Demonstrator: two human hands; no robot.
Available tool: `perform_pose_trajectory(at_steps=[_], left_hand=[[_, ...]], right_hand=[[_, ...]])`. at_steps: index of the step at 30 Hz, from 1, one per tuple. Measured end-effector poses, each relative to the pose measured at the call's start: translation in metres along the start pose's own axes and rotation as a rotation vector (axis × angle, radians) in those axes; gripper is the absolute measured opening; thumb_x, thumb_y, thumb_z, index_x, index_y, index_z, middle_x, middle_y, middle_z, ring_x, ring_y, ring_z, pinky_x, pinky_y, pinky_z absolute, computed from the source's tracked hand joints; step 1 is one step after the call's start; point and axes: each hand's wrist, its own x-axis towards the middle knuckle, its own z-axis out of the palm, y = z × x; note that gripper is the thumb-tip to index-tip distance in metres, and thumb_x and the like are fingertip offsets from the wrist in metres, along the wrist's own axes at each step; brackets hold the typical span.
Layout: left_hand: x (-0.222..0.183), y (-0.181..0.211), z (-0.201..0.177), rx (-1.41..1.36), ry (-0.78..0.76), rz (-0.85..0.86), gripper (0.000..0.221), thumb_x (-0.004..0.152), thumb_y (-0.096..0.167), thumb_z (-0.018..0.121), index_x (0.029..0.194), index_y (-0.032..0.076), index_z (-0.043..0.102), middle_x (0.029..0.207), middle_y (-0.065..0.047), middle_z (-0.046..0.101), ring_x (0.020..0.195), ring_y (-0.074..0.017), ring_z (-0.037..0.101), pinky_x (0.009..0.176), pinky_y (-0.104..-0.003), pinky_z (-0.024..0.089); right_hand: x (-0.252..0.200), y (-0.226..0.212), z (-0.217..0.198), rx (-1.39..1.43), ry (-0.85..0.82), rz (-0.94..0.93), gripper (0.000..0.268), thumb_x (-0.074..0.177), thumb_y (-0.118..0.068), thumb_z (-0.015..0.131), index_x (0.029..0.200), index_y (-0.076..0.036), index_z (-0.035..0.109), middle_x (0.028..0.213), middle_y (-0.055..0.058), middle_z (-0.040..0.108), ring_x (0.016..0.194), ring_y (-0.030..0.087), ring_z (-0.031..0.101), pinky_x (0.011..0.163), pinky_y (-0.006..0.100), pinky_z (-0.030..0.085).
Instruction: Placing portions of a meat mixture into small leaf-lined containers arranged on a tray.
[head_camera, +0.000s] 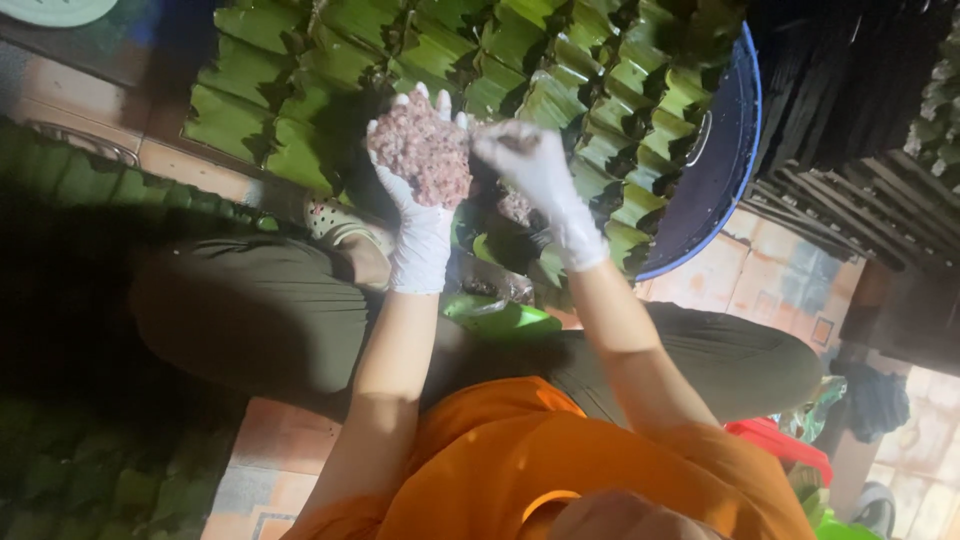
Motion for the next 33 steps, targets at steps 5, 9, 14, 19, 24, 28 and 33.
perform_pose_trajectory(at_steps=[5, 9, 14, 19, 24, 28, 33], left_hand=[[-0.007, -0.011, -0.004, 0.022, -0.026, -0.049, 0.058, 0.106, 0.050, 0.049, 0.145, 0.008, 0.056, 0.157, -0.012, 0.050, 0.146, -0.0360, 0.045, 0.126, -0.055, 0.033], [-0.003, -0.015, -0.005, -0.030, -0.080, -0.106, 0.055, 0.107, 0.048, 0.047, 0.142, 0.006, 0.055, 0.155, -0.013, 0.051, 0.144, -0.0372, 0.047, 0.124, -0.056, 0.037], [-0.009, -0.023, -0.004, -0.012, -0.036, -0.109, 0.056, 0.108, 0.046, 0.046, 0.143, 0.003, 0.054, 0.155, -0.015, 0.051, 0.143, -0.0393, 0.047, 0.124, -0.055, 0.036], [-0.011, -0.026, -0.022, -0.134, -0.121, -0.179, 0.055, 0.108, 0.048, 0.043, 0.149, 0.012, 0.056, 0.158, -0.009, 0.051, 0.148, -0.0314, 0.046, 0.129, -0.052, 0.033], [0.000, -0.006, -0.007, -0.121, -0.221, -0.117, 0.059, 0.106, 0.058, 0.045, 0.147, 0.018, 0.056, 0.157, -0.005, 0.051, 0.150, -0.0294, 0.043, 0.129, -0.054, 0.030], [0.004, 0.022, 0.002, 0.068, -0.218, 0.052, 0.057, 0.109, 0.059, 0.049, 0.146, 0.016, 0.057, 0.159, -0.006, 0.051, 0.154, -0.0319, 0.041, 0.134, -0.055, 0.028], [0.016, 0.038, -0.006, -0.009, -0.188, 0.070, 0.059, 0.105, 0.058, 0.052, 0.148, 0.018, 0.054, 0.161, -0.003, 0.047, 0.155, -0.0304, 0.036, 0.133, -0.055, 0.024]], right_hand=[[-0.025, -0.023, 0.015, 0.313, 0.001, -0.152, 0.029, 0.095, -0.014, 0.082, 0.117, -0.001, 0.070, 0.111, 0.003, 0.072, 0.102, 0.011, 0.064, 0.092, 0.030, 0.054], [-0.025, -0.044, 0.008, 0.603, -0.006, 0.043, 0.031, 0.091, -0.009, 0.082, 0.117, 0.000, 0.067, 0.106, 0.001, 0.069, 0.091, 0.008, 0.061, 0.082, 0.025, 0.052], [-0.028, -0.049, 0.004, 0.428, 0.056, -0.037, 0.023, 0.092, -0.004, 0.080, 0.114, 0.001, 0.074, 0.106, 0.003, 0.076, 0.094, 0.007, 0.064, 0.086, 0.024, 0.056], [-0.029, -0.061, 0.007, 0.316, 0.135, -0.047, 0.032, 0.086, -0.002, 0.079, 0.117, -0.001, 0.070, 0.103, 0.003, 0.076, 0.091, 0.006, 0.065, 0.083, 0.025, 0.056], [-0.039, -0.037, -0.008, 0.656, -0.098, -0.104, 0.016, 0.095, 0.001, 0.082, 0.110, 0.003, 0.075, 0.105, 0.008, 0.074, 0.092, 0.012, 0.066, 0.085, 0.027, 0.056], [-0.015, -0.009, 0.015, 0.518, -0.059, 0.188, 0.022, 0.088, -0.001, 0.076, 0.110, -0.002, 0.074, 0.098, 0.004, 0.077, 0.085, 0.010, 0.073, 0.080, 0.024, 0.062], [-0.001, 0.062, 0.055, 0.424, -0.039, 0.202, 0.019, 0.088, 0.002, 0.067, 0.105, -0.004, 0.073, 0.088, 0.009, 0.077, 0.077, 0.018, 0.075, 0.072, 0.029, 0.062]])
